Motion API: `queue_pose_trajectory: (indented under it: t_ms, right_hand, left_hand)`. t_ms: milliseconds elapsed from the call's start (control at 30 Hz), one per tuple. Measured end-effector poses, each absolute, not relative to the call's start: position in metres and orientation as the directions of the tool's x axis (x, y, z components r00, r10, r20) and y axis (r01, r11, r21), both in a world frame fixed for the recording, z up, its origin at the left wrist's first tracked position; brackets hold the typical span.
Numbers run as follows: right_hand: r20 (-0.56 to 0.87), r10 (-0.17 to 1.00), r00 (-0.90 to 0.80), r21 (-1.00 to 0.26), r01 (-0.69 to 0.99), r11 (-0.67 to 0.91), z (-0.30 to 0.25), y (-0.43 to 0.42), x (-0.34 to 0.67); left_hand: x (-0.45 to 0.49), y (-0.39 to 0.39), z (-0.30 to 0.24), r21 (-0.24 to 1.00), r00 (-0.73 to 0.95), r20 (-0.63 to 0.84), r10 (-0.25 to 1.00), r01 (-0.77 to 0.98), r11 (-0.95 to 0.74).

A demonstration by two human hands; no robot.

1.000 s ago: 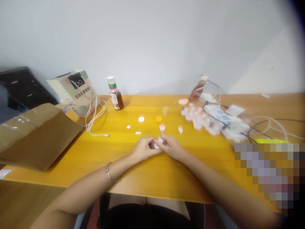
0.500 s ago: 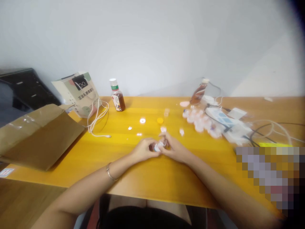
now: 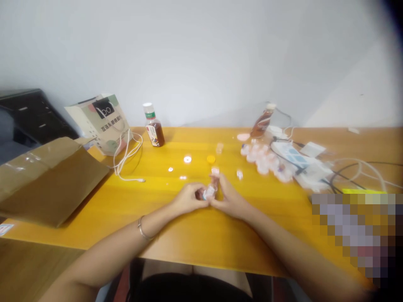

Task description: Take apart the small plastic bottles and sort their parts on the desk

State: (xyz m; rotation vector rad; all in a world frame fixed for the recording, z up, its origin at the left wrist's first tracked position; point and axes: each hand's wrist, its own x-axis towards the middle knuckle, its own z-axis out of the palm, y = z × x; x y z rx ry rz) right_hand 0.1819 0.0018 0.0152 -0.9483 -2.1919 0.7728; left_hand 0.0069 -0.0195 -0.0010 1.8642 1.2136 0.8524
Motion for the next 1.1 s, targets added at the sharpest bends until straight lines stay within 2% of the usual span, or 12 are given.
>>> queue_pose_trajectory:
  t_ms: [367, 500, 700, 800, 933, 1033, 1100]
  right_hand:
    - [0.236, 0.777, -0.583, -0.674, 0.477, 0.563, 0.018, -0.001, 0.183]
    - [0.139, 0.768, -0.625, -0.683, 0.502, 0.531, 0.021, -0.002, 0.183]
    - [0.128, 0.814, -0.566, -0.64, 0.58, 0.504, 0.028, -0.003, 0.183]
    - [0.203, 0.784, -0.587, -0.609, 0.551, 0.57, 0.029, -0.004, 0.181]
    - [0.125, 0.801, -0.586, -0.651, 0.561, 0.512, 0.027, -0.004, 0.181]
    - [0.185, 0.793, -0.58, -0.669, 0.517, 0.534, 0.024, -0.002, 0.181]
    - [0.163, 0.811, -0.562, -0.701, 0.512, 0.496, 0.023, -0.001, 0.181]
  left_hand:
    - [0.005, -0.019, -0.002, 0.84, 0.343, 0.15, 0.927, 0.451, -0.303]
    - [0.005, -0.02, 0.001, 0.827, 0.357, 0.169, 0.919, 0.456, -0.329]
    - [0.004, -0.019, 0.001, 0.807, 0.367, 0.181, 0.912, 0.474, -0.351]
    - [0.004, -0.018, 0.0, 0.814, 0.373, 0.174, 0.911, 0.466, -0.346]
    - [0.004, -0.018, 0.001, 0.818, 0.368, 0.176, 0.913, 0.462, -0.344]
    - [0.005, -0.019, 0.002, 0.828, 0.367, 0.174, 0.914, 0.448, -0.338]
    - [0.005, -0.019, 0.001, 0.83, 0.365, 0.172, 0.915, 0.446, -0.334]
